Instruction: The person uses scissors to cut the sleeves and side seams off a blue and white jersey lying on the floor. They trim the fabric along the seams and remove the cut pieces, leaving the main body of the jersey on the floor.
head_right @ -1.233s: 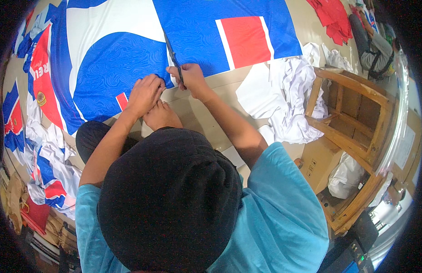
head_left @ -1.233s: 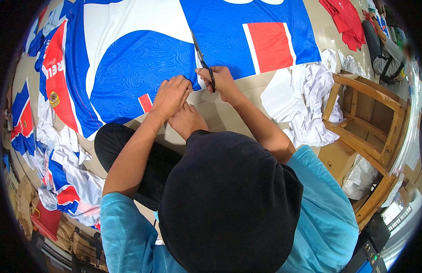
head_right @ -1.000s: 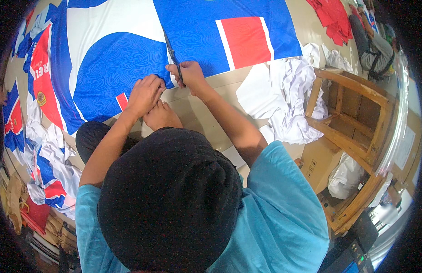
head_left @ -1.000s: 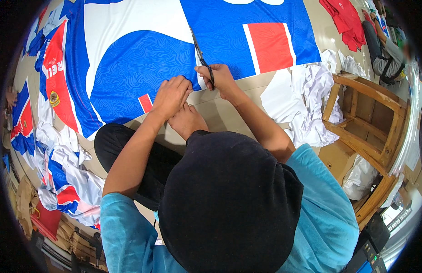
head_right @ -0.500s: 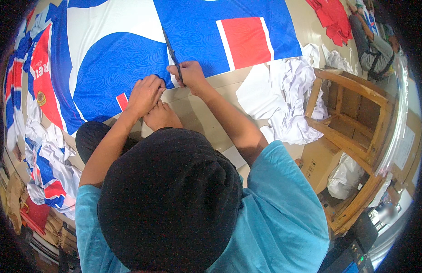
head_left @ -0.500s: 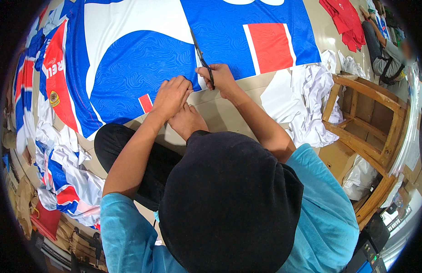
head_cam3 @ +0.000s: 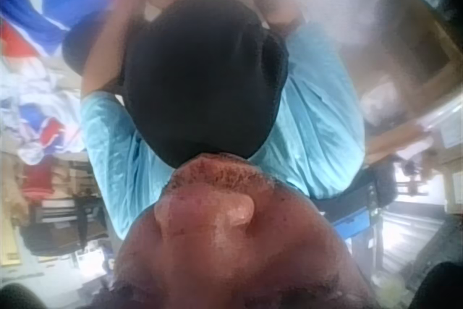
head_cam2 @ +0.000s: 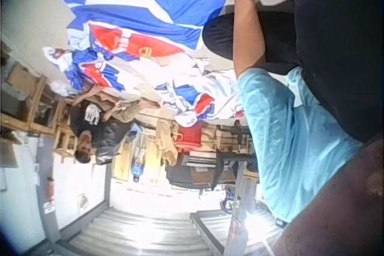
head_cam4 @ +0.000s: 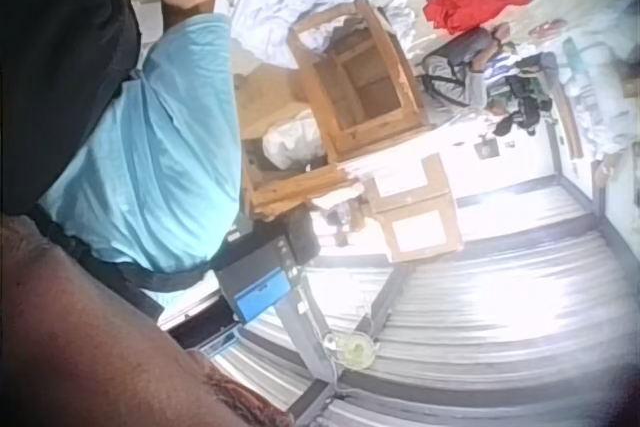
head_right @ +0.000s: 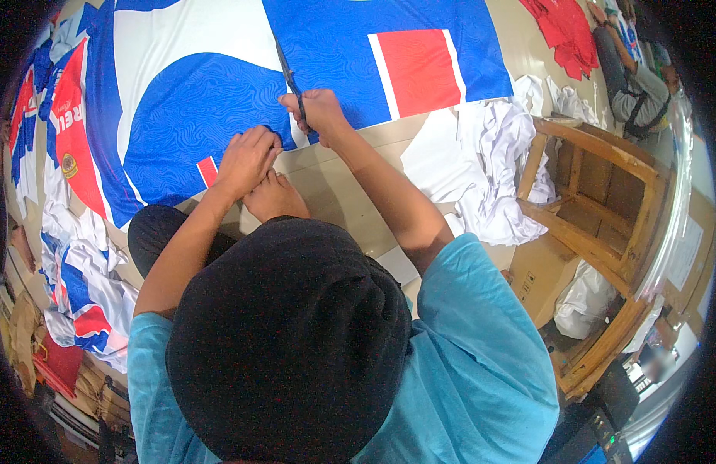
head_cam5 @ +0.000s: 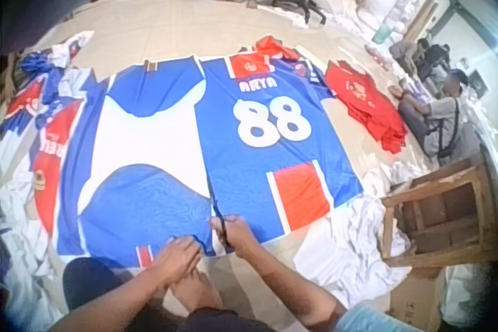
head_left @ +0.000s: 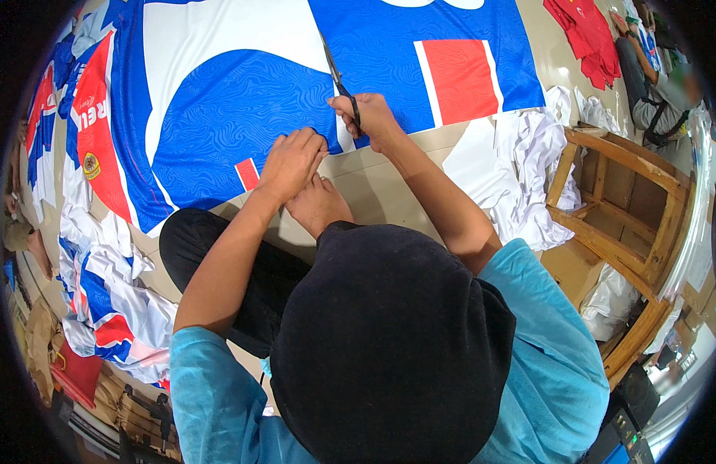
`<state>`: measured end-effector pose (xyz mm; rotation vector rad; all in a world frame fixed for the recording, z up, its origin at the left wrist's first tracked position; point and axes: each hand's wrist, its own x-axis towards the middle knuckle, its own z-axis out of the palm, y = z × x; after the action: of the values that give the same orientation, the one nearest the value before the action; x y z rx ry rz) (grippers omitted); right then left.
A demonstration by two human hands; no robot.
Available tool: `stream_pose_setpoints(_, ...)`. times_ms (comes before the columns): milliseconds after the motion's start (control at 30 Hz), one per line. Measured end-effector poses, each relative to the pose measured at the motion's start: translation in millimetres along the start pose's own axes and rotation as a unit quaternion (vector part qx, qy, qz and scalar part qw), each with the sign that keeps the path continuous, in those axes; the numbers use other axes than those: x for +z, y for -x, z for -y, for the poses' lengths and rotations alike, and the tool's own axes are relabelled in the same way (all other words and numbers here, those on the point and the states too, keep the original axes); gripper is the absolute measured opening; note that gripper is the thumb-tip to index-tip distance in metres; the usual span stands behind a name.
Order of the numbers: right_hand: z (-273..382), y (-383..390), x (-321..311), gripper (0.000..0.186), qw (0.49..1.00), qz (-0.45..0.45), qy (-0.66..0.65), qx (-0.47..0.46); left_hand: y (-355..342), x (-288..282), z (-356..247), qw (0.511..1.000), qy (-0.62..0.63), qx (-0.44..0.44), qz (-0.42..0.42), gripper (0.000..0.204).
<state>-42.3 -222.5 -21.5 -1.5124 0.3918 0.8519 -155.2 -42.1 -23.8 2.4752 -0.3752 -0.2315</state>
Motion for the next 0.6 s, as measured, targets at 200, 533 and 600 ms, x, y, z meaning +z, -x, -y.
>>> stream_pose_setpoints(200, -5, -3, -1, 0.031, 1.000, -0.002, 0.003, -0.012, -1, 0, -1, 1.000, -0.002, -0.002, 0.003, 0.013)
stream_pose_setpoints(533, 19, -5, 7, 0.031, 1.000, 0.018, -0.017, -0.005, 0, -1, 0, 1.000, -0.001, 0.001, 0.001, 0.013)
stream_pose_setpoints(600, 21, -11, 6, 0.031, 1.000, 0.017, -0.014, -0.014, -1, -2, -1, 1.000, 0.002, 0.003, 0.000, 0.013)
